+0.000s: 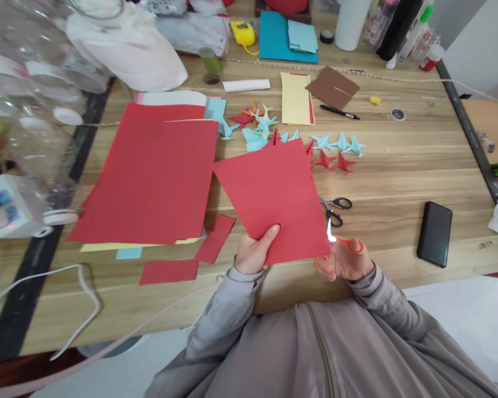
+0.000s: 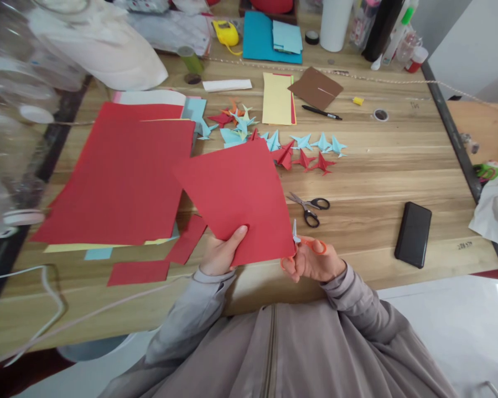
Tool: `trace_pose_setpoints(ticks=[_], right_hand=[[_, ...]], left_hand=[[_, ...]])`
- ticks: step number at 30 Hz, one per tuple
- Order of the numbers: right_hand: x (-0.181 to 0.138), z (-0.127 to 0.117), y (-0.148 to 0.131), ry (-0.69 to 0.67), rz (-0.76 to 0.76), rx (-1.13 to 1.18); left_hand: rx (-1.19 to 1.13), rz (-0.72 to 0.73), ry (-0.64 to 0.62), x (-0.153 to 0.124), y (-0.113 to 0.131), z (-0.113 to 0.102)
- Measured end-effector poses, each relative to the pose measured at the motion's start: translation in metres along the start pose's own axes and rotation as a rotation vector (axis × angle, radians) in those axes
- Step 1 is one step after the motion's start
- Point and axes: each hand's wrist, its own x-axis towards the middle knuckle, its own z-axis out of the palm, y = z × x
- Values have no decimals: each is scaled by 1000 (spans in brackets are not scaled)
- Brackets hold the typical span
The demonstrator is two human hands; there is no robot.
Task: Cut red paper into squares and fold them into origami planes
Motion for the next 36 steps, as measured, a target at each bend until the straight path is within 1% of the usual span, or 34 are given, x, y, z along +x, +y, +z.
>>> trace_pose_setpoints(ticks=[4, 7, 9, 12, 14, 19, 23, 25, 27, 30, 33, 36], right_hand=[[1, 1, 1, 8, -39, -7], [2, 4, 0, 38, -34, -5], [2, 6, -1, 67, -43, 6], [2, 6, -2, 96, -71, 29], [1, 5, -3, 101, -71, 30], [-2, 0, -1, 26, -26, 22], [-2, -2, 0, -21, -31, 0], [-2, -3, 1, -31, -51, -4], [-2, -3, 0, -28, -79, -3], [-2, -3, -1, 5, -91, 13], [-2, -4, -2, 50, -50, 32], [-2, -6, -4, 65, -6, 28]], left_hand=[[43, -28, -5, -3, -2, 0], [86, -52, -20, -3, -1, 0], [100, -35, -14, -2, -1, 0], [98, 33, 19, -1, 0, 1], [95, 56, 15, 0, -1, 0], [92, 50, -44, 1, -7, -4], [135, 39, -87, 1, -11, -5], [159, 54, -82, 0, -9, -5], [174, 101, -56, 0, -6, -4], [176, 143, -18, 0, -1, -2], [135, 97, -22, -1, 1, -1], [70, -70, -108, -2, 2, -2]])
